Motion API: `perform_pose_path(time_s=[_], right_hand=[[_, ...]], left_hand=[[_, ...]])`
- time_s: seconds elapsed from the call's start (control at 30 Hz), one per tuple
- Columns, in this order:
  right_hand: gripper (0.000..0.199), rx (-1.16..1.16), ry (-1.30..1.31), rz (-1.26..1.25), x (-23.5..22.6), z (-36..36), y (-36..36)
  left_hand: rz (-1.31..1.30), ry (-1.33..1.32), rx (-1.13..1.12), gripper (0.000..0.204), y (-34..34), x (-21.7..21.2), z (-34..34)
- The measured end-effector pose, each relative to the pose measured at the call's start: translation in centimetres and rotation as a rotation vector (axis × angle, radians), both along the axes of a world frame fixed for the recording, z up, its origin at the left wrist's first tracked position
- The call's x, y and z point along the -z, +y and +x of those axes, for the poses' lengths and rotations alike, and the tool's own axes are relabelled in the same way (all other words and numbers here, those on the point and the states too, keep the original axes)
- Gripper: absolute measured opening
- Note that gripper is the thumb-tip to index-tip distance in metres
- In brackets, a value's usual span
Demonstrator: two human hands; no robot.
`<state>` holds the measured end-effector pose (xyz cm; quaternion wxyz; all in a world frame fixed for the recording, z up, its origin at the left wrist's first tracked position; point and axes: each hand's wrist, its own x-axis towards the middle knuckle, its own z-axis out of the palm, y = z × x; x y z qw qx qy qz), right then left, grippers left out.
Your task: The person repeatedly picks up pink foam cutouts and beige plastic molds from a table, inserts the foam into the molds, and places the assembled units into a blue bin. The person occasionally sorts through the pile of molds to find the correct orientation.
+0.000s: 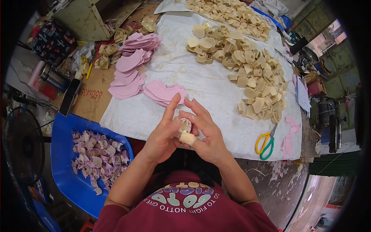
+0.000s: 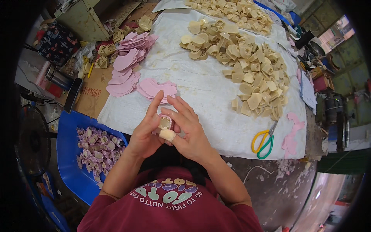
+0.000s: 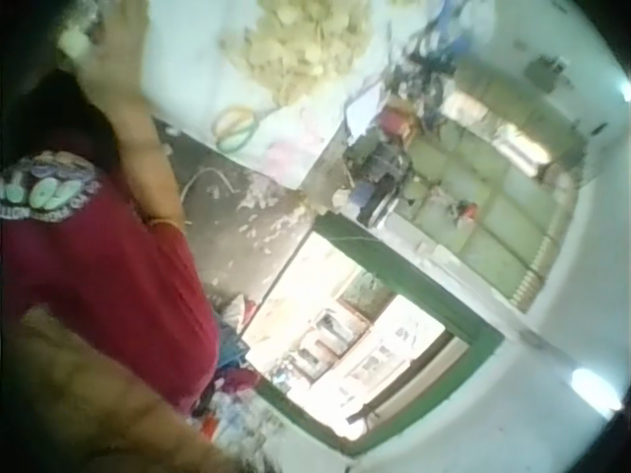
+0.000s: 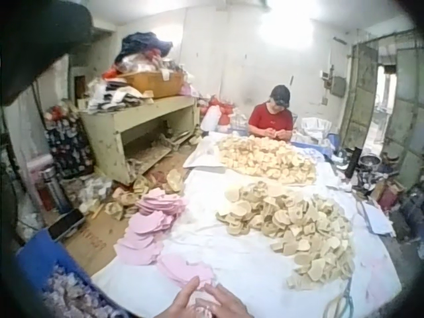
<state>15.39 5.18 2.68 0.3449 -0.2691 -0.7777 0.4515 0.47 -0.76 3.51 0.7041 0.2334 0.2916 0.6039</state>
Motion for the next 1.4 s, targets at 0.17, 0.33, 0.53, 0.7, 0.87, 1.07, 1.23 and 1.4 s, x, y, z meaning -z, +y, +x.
perform_pose_path(time_s=[0.17, 0.33, 0.53, 0.7, 0.87, 1.07, 1.23, 1.4], right_hand=[[0.047, 0.012, -0.031, 0.058, -0.5, -0.1, -0.1], [0.045, 0.017, 0.110, -0.072, -0.9, 0.2, -0.1], [0.045, -0.062, 0.226, -0.338, -0.6, 0.8, 0.1], [0.043, -0.096, 0.353, -0.587, -0.6, 0.4, -0.3], [0.044, -0.251, 0.554, -0.741, 0.2, 0.4, 0.3], [0.037, -0.022, 0.447, -0.949, 1.1, 1.4, 0.3], [0.019, 0.018, 0.256, -0.958, 0.5, 2.3, 1.4], [0.017, 0.039, 0.155, -0.778, -0.3, 2.5, 1.2]], left_hand=[[0.085, 0.010, 0.003, 0.071, 0.0, 1.0, 0.1], [0.125, -0.073, 0.010, 0.073, -0.6, 0.2, 1.1], [0.044, -0.284, 0.046, 0.085, -0.6, -0.4, 0.6], [0.026, -0.243, 0.015, 0.100, -0.6, -0.1, 0.8], [0.203, 0.023, -0.038, 0.105, -0.2, 0.3, 0.4], [0.722, 1.100, -0.143, 0.092, 1.2, 0.8, -2.5], [0.954, 1.515, -0.080, 0.087, 1.3, 0.9, -3.2], [0.779, 1.530, -0.007, 0.064, 1.2, -0.3, -4.0]])
